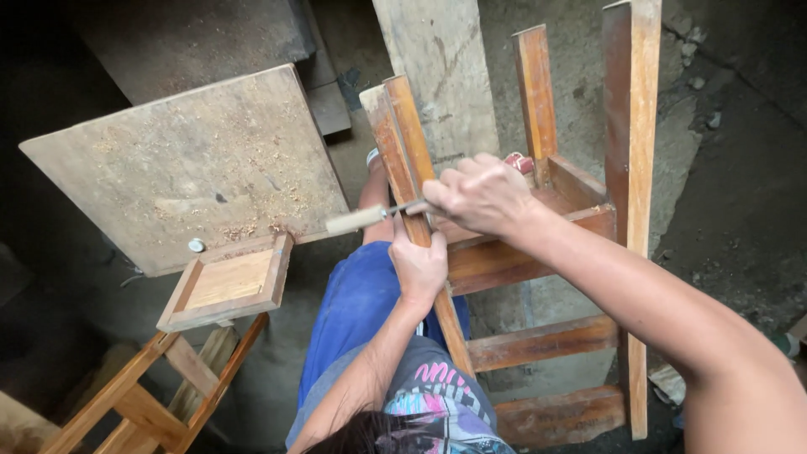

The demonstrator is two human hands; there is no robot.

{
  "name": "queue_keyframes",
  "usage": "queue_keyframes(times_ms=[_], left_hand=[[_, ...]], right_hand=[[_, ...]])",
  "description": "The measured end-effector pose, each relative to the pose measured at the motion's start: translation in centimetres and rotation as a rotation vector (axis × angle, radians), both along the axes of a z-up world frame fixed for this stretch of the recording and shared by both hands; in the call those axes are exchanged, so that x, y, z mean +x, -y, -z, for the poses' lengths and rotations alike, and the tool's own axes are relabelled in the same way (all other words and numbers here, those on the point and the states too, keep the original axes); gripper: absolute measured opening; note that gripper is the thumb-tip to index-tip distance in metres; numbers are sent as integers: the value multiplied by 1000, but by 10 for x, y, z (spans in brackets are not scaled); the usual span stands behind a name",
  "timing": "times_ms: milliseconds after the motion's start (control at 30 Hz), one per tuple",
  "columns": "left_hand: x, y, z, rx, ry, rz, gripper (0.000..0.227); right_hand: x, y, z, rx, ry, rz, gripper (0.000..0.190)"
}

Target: The person sands a wooden chair frame using a sanding block. They hold the frame with one hand and rub the sanding block along the edges and surfaces of the wood.

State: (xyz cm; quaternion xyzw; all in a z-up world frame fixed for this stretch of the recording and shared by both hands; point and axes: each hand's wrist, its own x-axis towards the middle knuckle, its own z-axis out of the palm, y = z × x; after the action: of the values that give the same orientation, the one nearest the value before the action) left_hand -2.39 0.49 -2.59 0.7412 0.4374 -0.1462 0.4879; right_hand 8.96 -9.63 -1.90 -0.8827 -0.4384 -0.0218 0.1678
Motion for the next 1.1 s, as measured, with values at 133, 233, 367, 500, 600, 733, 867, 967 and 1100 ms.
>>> queue_keyframes(times_ms=[133,233,367,500,600,733,867,967,1100], left_hand=[[9,1,-15,16,-9,20,46],[22,-1,-30,-16,43,92,30],[8,1,-11,0,43,41,41],[12,1,-18,10,22,7,45],[1,0,-3,1,-5,15,46],[0,2,-3,6,-20,12,48],[3,1,-1,17,-20,20,49],[3,2,-4,22,-26,15,50],[12,0,-16,-2,11,7,48]], right_hand=[[50,-17,3,-15,129,110,18],[62,-24,9,-159,168,185,47],[34,-11,-5,-97,-59,136,43],[6,0,-16,-22,-154,76,32],[6,-5,-10,-43,-82,47,32],[49,-26,-2,-45,-24,193,30],[63,-36,8,32,-26,303,42],[47,-28,-5,9,-128,256,42],[23,-15,-29,-83,-267,196,38]])
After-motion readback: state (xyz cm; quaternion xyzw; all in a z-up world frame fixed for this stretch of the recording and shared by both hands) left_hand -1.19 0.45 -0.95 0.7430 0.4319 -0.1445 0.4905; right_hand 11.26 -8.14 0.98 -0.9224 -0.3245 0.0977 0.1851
